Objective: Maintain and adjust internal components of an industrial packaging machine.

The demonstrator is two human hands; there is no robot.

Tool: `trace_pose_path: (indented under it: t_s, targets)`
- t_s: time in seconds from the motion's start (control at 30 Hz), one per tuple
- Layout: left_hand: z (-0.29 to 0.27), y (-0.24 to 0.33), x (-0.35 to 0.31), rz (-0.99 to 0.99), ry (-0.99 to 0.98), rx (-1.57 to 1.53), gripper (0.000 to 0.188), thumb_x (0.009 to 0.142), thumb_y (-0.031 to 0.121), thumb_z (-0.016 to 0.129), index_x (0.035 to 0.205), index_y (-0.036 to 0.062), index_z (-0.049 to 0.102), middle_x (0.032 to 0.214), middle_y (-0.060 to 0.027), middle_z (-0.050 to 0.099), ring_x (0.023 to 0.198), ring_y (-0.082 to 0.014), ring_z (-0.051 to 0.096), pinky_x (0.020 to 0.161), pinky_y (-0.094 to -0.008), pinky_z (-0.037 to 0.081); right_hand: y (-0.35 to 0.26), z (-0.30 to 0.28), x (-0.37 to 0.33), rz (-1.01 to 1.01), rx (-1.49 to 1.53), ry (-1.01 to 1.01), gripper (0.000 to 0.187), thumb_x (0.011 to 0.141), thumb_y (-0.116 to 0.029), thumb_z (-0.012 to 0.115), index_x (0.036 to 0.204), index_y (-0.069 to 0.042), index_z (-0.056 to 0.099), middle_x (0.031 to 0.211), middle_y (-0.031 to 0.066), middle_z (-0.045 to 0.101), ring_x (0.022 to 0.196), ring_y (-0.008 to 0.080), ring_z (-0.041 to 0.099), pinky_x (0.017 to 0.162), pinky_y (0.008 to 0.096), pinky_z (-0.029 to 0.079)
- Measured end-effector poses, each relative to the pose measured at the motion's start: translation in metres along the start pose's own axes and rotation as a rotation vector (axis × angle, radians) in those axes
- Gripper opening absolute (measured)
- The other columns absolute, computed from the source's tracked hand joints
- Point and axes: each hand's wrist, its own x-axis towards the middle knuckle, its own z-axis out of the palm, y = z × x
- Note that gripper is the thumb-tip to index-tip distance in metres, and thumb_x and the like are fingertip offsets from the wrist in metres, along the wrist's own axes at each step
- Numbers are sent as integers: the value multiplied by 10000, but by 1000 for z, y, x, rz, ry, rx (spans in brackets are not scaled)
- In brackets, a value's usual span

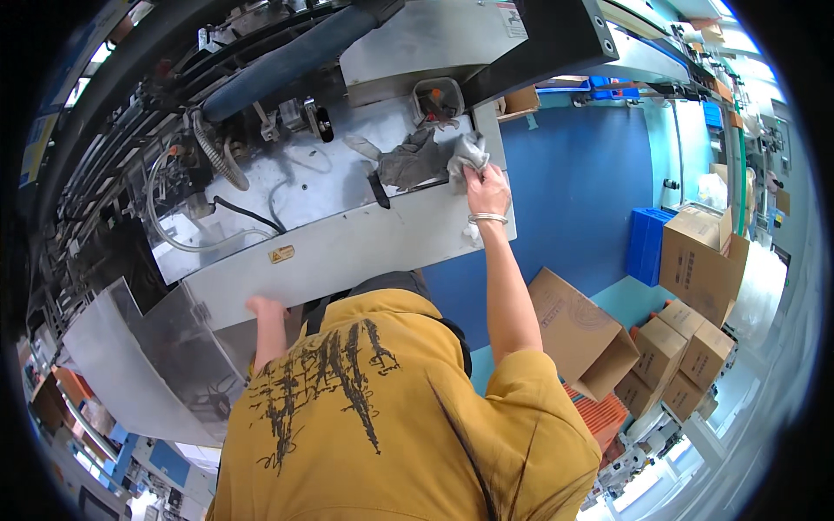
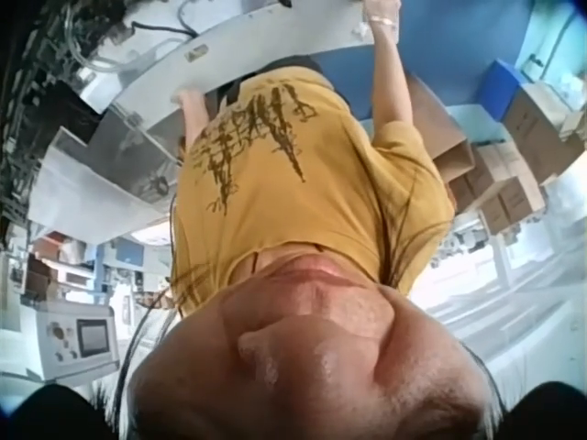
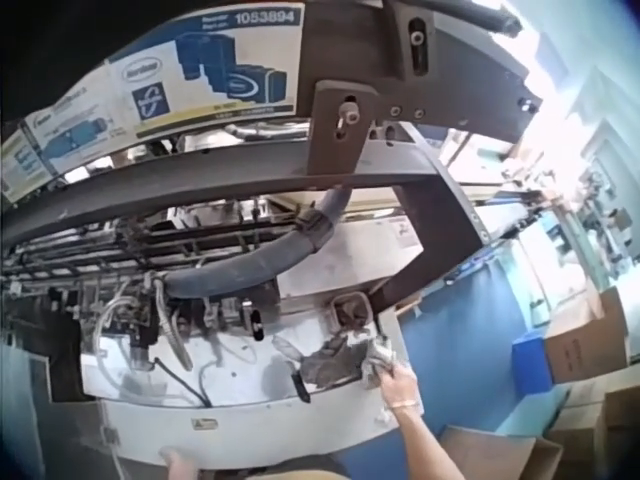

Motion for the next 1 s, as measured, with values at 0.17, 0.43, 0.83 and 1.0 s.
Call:
trace_pose_path:
  t_s: [0.17, 0.43, 0.83, 1.0]
  targets:
    - [7, -2, -6, -9, 357, 156, 660, 876, 498, 359, 1296, -8, 417, 1281, -127, 507, 1106, -328, 531, 928, -429, 444, -18, 5, -3, -220, -171, 197, 236, 787, -226, 674, 949, -55, 663, 980, 110, 621, 890, 285, 584, 756, 360, 479]
    - [17, 1, -28, -5, 461, 17, 668, 825, 520, 458, 1213, -23, 484, 1248, -140, 537, 1066, -337, 553, 898, -410, 461, -42, 24, -16, -263, -157, 165, 319, 760, -185, 689, 1055, -73, 642, 887, 122, 653, 836, 298, 607, 733, 390, 484]
    - [16, -1, -10, -24, 517, 25, 706, 847, 530, 426, 1243, -54, 453, 1263, -150, 522, 1077, -330, 551, 921, -392, 452, -12, 6, 2, -32, -191, -130, 362, 813, -346, 640, 1039, -63, 640, 918, 146, 657, 819, 309, 617, 746, 401, 485]
    - [10, -3, 3, -33, 494, 43, 701, 855, 522, 421, 1240, -63, 453, 1270, -154, 516, 1082, -331, 548, 926, -389, 451, -5, 51, -14, -302, -448, -36, 522, 748, -399, 670, 1093, -22, 566, 1165, 104, 561, 1039, 311, 502, 857, 410, 420]
